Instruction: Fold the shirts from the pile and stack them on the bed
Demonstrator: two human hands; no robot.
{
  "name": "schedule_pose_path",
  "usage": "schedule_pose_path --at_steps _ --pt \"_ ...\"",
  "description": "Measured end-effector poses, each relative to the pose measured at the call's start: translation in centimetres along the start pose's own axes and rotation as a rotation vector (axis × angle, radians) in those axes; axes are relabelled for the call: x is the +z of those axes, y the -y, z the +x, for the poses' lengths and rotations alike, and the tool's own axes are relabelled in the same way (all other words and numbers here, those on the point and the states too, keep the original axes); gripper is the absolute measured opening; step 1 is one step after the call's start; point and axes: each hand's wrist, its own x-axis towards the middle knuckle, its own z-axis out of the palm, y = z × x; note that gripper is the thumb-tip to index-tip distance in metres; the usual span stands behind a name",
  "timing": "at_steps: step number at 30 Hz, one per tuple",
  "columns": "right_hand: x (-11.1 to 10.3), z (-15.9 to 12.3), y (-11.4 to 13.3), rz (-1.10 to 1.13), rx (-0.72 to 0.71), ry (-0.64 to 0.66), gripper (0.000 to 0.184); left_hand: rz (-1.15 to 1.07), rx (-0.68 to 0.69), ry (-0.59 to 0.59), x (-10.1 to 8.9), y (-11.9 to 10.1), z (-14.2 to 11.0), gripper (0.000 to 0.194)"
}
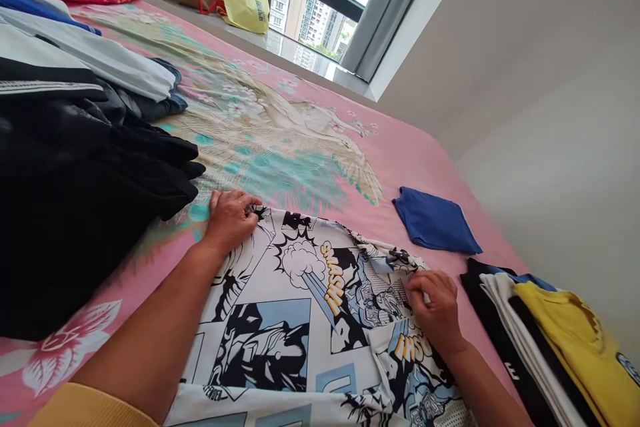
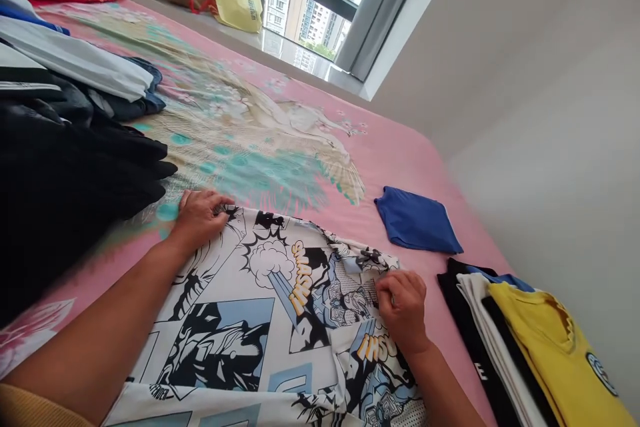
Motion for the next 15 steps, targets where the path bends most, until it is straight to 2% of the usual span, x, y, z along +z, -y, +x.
schedule_pose_path --at_steps 2,4,7,9,12,15 --pt "-0.8 -0.4 0.5 0.033 0.033 -0.039 0.016 -0.004 -0.001 0.007 -0.1 -0.1 0.0 0.027" --pt "-1.0 0.3 1.0 0.094 0.003 -0.060 0.016 -0.007 -0.005 0.004 -0.1 -0.1 0.0 0.028" --pt "-0.5 2.3 1.8 0.110 -0.111 0.074 0.020 -0.007 -0.011 -0.005 0.0 -0.1 0.1 0.028" --pt "0.2 3.3 2.0 0.024 -0.112 0.204 0.021 -0.007 -0.004 -0.010 0.0 0.0 0.1 0.028" --pt "1.1 3.9 2.0 -0.135 0.029 0.311 0.023 -0.011 0.004 -0.017 0.1 0.1 0.1 0.027" --pt "1.3 3.9 1.9 -0.196 0.178 0.375 0.029 -0.003 -0.007 -0.009 0.0 0.1 0.2 0.027"
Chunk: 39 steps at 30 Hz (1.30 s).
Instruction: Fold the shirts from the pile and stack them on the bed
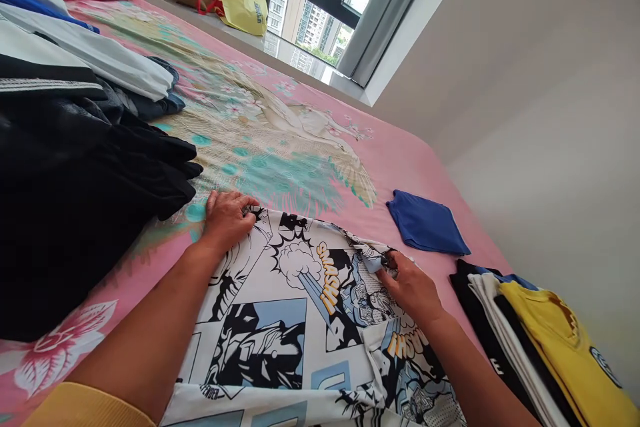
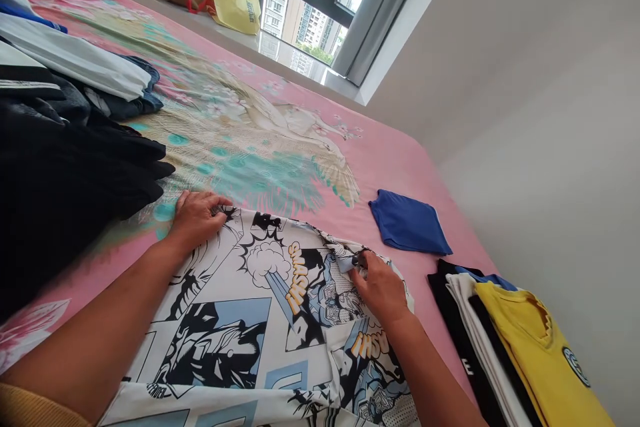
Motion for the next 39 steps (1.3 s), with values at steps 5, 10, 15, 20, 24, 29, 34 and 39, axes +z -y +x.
schedule_pose_path --at_steps 5,10,15,20,24,29,34,39 --pt "-0.3 -0.2 -1.1 0.085 0.085 0.035 0.017 0.022 -0.019 0.004 -0.2 -0.2 0.0 0.029" --pt "0.4 -0.8 -2.5 0.283 0.031 -0.090 0.025 0.041 -0.001 0.004 -0.3 -0.3 0.0 0.026" --pt "-0.2 0.0 -1.5 0.028 0.069 0.070 0.030 0.046 0.012 -0.005 -0.2 -0.2 0.1 0.025" --pt "-1.4 1.1 -1.0 -0.135 0.119 0.151 0.018 0.038 -0.005 -0.003 -0.2 -0.1 0.2 0.024" --pt "-1.1 -0.8 -3.1 0.083 0.232 -0.019 0.011 0.029 -0.004 -0.004 -0.2 -0.1 0.3 0.022" --pt "-1.1 -4.6 -5.4 0.148 0.256 -0.178 0.011 0.030 -0.011 -0.012 -0.3 -0.2 0.3 0.020" --pt "-2.0 -4.6 -3.0 0.271 -0.055 -0.330 0.020 0.023 0.001 -0.023 -0.1 -0.1 0.3 0.019" --pt "-0.3 -2.3 -1.9 0.073 -0.145 -0.143 0.023 0.044 0.008 -0.036 -0.1 -0.1 0.2 0.020"
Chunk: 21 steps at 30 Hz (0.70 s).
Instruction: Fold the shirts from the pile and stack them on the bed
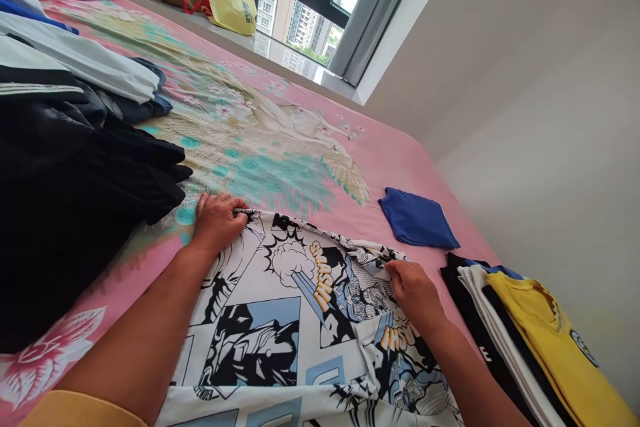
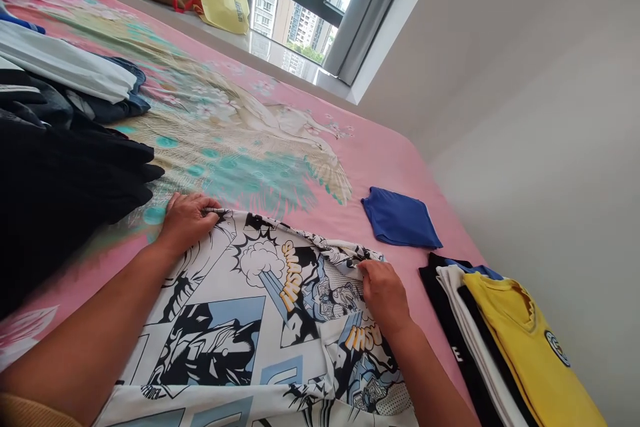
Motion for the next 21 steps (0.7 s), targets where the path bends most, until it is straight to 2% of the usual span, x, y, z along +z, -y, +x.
schedule_pose_path --at_steps 3,5,8,12,18,21 --pt "0.9 0.2 -0.8 -0.094 0.051 0.057 0.032 -0.007 -0.001 -0.006 0.0 0.0 0.0 0.020" --pt "0.7 0.1 -0.8 -0.110 0.049 0.101 0.031 -0.012 -0.006 -0.008 0.0 0.0 0.0 0.020" --pt "-0.3 -0.4 0.4 -0.099 -0.047 0.091 0.021 -0.016 -0.007 -0.010 0.2 0.1 0.0 0.019" --pt "-1.4 -1.1 2.2 -0.027 -0.217 0.098 0.020 -0.024 -0.003 -0.015 0.3 0.2 0.0 0.020" --pt "-0.5 -0.6 1.9 -0.118 -0.080 0.058 0.019 -0.025 -0.007 -0.013 0.2 0.1 0.0 0.020" --pt "0.2 0.1 1.0 -0.167 -0.038 0.101 0.024 -0.027 -0.011 -0.006 0.1 0.1 0.0 0.019"
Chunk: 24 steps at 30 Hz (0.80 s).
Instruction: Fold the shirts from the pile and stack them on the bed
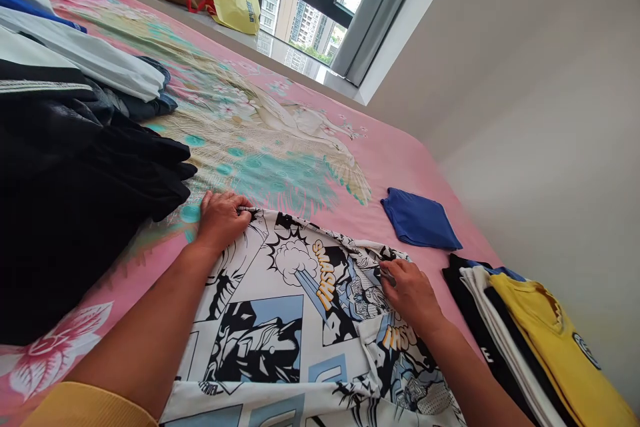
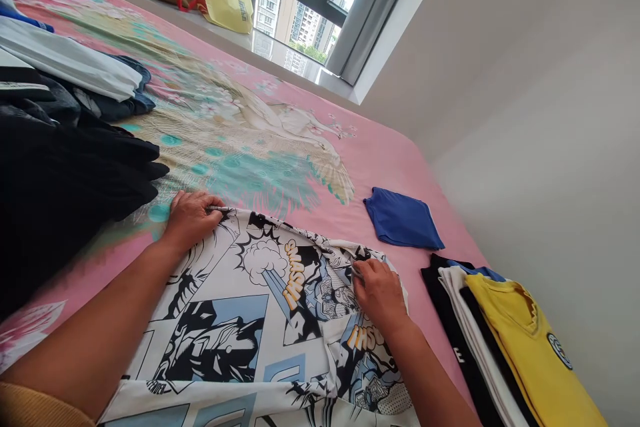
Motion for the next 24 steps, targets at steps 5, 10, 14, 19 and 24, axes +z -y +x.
schedule_pose_path --at_steps 5,10,14,19,24 --pt "0.2 0.7 -1.2 0.118 0.096 0.024 0.021 -0.005 -0.002 -0.001 0.0 0.0 0.0 0.019" --pt "-0.4 0.5 -2.2 0.390 0.302 -0.094 0.025 0.001 -0.004 -0.005 0.0 0.0 0.0 0.018" --pt "-0.3 -0.3 -3.3 0.532 0.385 -0.118 0.028 0.004 -0.008 -0.002 -0.1 0.0 0.0 0.017" --pt "-0.5 -1.0 -3.2 0.438 0.293 -0.235 0.024 0.002 -0.007 -0.007 0.0 -0.1 0.0 0.016" --pt "-0.7 -0.4 -2.2 0.242 0.064 -0.186 0.020 0.001 -0.011 -0.008 0.0 0.0 0.0 0.017"
